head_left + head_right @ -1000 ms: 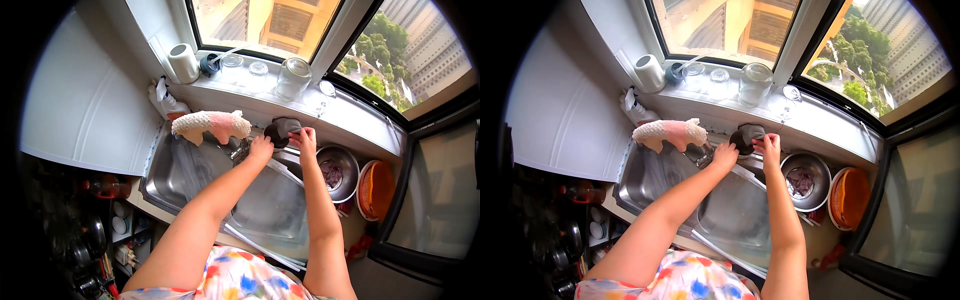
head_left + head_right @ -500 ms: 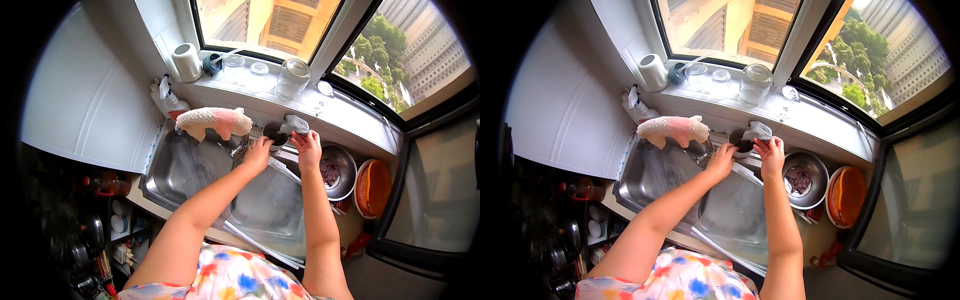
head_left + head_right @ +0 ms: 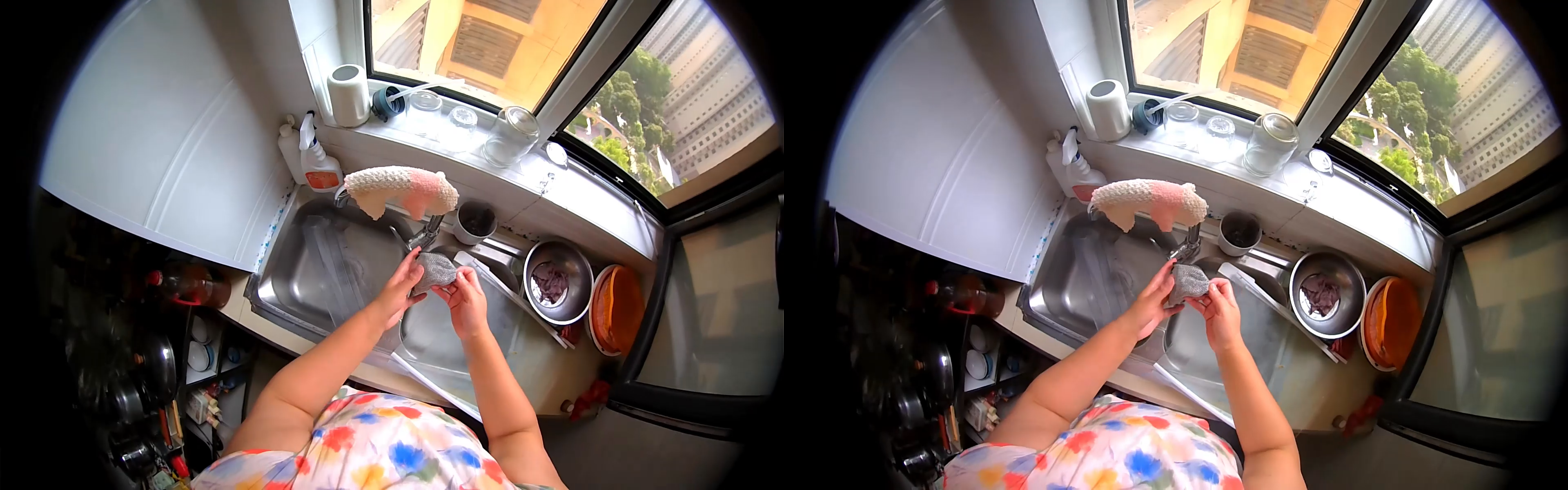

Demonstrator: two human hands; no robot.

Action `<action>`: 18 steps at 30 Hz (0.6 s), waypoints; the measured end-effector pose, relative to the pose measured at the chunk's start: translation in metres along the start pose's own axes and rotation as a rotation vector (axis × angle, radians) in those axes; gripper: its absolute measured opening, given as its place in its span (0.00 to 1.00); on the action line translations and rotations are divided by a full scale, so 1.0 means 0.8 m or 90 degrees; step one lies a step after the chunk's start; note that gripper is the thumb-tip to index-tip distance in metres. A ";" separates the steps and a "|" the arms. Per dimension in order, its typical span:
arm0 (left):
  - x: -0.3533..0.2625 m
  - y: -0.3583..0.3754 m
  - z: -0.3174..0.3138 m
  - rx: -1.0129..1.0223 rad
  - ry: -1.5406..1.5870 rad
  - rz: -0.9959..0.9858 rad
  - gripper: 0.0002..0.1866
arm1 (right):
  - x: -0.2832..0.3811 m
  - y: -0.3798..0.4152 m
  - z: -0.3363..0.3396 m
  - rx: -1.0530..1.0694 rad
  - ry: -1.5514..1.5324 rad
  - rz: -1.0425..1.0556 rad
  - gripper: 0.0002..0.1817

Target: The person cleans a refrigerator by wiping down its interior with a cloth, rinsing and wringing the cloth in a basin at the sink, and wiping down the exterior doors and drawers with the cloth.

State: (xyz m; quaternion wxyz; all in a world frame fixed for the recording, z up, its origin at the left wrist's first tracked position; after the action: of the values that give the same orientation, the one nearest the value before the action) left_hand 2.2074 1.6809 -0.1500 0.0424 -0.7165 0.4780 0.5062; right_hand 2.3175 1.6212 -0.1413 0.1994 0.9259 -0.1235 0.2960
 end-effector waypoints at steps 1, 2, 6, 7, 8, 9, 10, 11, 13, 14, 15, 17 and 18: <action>0.000 0.006 0.009 -0.001 0.040 0.009 0.34 | -0.016 0.003 -0.009 0.001 0.002 -0.016 0.04; 0.003 0.010 0.017 0.022 0.076 0.021 0.34 | -0.030 0.005 -0.018 0.002 0.005 -0.033 0.04; 0.011 0.027 0.062 0.045 0.171 0.059 0.31 | -0.084 0.004 -0.053 -0.027 0.109 -0.060 0.06; 0.012 0.031 0.077 0.036 0.167 0.071 0.30 | -0.094 0.002 -0.067 -0.036 0.162 -0.048 0.07; 0.013 0.035 0.096 0.026 0.163 0.082 0.29 | -0.105 0.000 -0.082 -0.044 0.215 -0.037 0.07; 0.009 0.041 0.117 -0.004 0.168 0.097 0.25 | -0.119 -0.004 -0.095 -0.032 0.258 -0.047 0.09; -0.001 0.046 0.136 -0.012 0.178 0.077 0.25 | -0.134 -0.008 -0.109 -0.025 0.295 -0.051 0.10; -0.010 0.051 0.154 -0.019 0.187 0.059 0.24 | -0.148 -0.013 -0.122 -0.019 0.333 -0.055 0.11; -0.028 0.064 0.191 -0.045 0.214 0.044 0.19 | -0.175 -0.019 -0.146 -0.022 0.382 -0.048 0.12; -0.033 0.068 0.218 -0.065 0.205 0.038 0.18 | -0.189 -0.023 -0.157 -0.026 0.405 -0.037 0.12; -0.042 0.073 0.243 -0.086 0.196 0.033 0.17 | -0.198 -0.027 -0.169 -0.031 0.428 -0.027 0.12; -0.054 0.080 0.291 -0.198 0.179 0.046 0.17 | -0.219 -0.037 -0.180 -0.031 0.452 -0.020 0.12; -0.050 0.078 0.317 -0.210 0.188 0.045 0.18 | -0.229 -0.042 -0.175 -0.044 0.475 -0.021 0.12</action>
State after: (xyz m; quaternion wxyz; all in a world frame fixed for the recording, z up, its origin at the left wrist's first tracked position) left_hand 1.9870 1.8111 -0.2160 -0.1635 -0.7627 0.4148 0.4686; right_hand 2.1138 1.7330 -0.1559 0.2663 0.7492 -0.0369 0.6053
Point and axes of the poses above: each hand's wrist, its own y-axis away from the middle knuckle, its own z-axis out of the back of the hand, x = y × z, the point moved 8 cm from there along -y, towards the middle knuckle, and after that the axes turned 6 degrees about -y, right-handed, at the moved point
